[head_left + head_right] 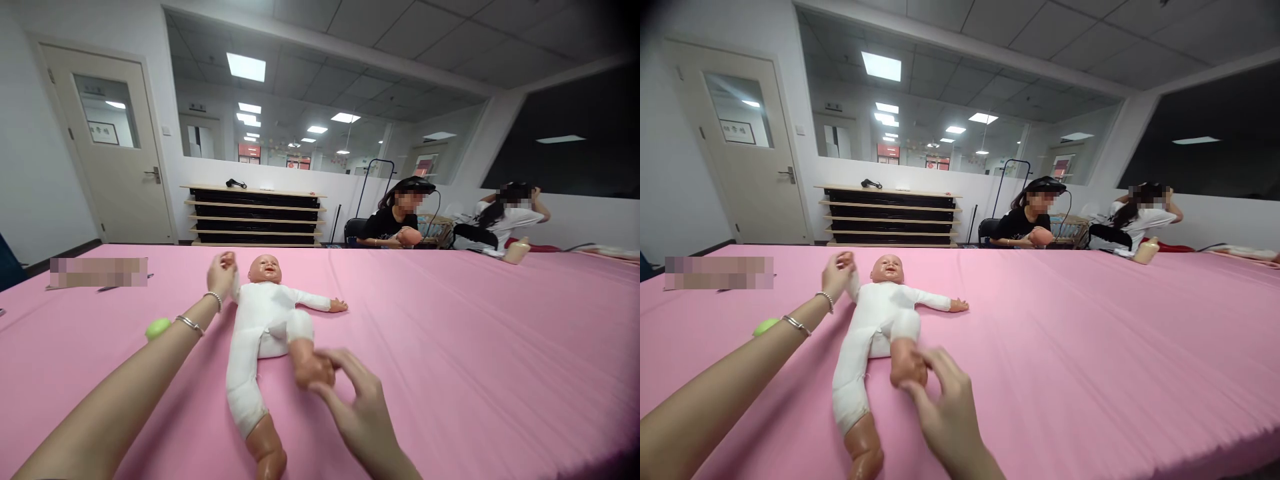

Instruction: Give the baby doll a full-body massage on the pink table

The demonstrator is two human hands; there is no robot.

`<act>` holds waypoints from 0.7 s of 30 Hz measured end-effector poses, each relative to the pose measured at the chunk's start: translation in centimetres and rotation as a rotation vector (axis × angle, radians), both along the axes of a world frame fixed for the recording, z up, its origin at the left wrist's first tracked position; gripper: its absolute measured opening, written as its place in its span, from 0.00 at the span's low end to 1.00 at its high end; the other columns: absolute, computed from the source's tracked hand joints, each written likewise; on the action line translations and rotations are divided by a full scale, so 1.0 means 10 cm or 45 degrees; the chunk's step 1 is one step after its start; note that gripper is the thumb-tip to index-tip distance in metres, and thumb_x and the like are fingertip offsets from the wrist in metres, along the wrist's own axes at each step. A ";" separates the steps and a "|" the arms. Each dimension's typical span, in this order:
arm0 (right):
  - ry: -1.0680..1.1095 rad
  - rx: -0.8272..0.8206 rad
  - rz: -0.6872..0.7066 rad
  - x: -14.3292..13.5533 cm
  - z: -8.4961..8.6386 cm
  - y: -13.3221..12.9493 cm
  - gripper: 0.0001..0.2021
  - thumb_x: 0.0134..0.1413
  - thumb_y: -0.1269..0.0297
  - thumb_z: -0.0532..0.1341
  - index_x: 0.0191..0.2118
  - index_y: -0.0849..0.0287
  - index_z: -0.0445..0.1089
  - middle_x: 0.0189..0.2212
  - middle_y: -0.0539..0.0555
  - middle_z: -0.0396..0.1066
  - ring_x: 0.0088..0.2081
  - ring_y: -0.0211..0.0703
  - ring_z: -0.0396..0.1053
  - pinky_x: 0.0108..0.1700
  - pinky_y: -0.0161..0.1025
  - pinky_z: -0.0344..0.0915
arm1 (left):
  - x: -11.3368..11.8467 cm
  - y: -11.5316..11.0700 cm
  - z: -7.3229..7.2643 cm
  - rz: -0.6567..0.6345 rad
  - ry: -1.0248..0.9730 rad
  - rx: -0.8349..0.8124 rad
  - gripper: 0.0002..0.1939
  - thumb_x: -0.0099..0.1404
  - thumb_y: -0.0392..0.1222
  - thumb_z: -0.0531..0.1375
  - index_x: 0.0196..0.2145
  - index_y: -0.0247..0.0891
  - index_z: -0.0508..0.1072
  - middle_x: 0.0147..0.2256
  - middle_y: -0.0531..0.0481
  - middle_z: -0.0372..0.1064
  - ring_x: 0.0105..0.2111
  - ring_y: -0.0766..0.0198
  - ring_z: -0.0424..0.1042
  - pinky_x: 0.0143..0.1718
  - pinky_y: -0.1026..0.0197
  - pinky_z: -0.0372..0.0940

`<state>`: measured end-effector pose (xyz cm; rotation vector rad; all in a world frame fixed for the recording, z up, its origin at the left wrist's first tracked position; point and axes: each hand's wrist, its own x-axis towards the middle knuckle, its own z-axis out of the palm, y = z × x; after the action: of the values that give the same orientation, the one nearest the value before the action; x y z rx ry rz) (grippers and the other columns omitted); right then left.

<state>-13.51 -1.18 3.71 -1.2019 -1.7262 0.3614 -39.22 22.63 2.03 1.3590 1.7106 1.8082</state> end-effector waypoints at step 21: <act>-0.042 0.116 -0.069 0.07 -0.51 -0.27 0.08 0.46 0.63 0.61 0.36 0.52 0.70 0.25 0.50 0.70 0.27 0.35 0.69 0.27 0.29 0.69 | -0.22 -0.02 -0.38 0.063 -0.198 -0.069 0.26 0.62 0.41 0.54 0.58 0.39 0.58 0.54 0.44 0.61 0.50 0.60 0.64 0.52 0.57 0.59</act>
<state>-12.83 -3.84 -1.42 -1.1917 -1.7166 0.2288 -41.47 22.41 -1.81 1.1325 1.7118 1.8277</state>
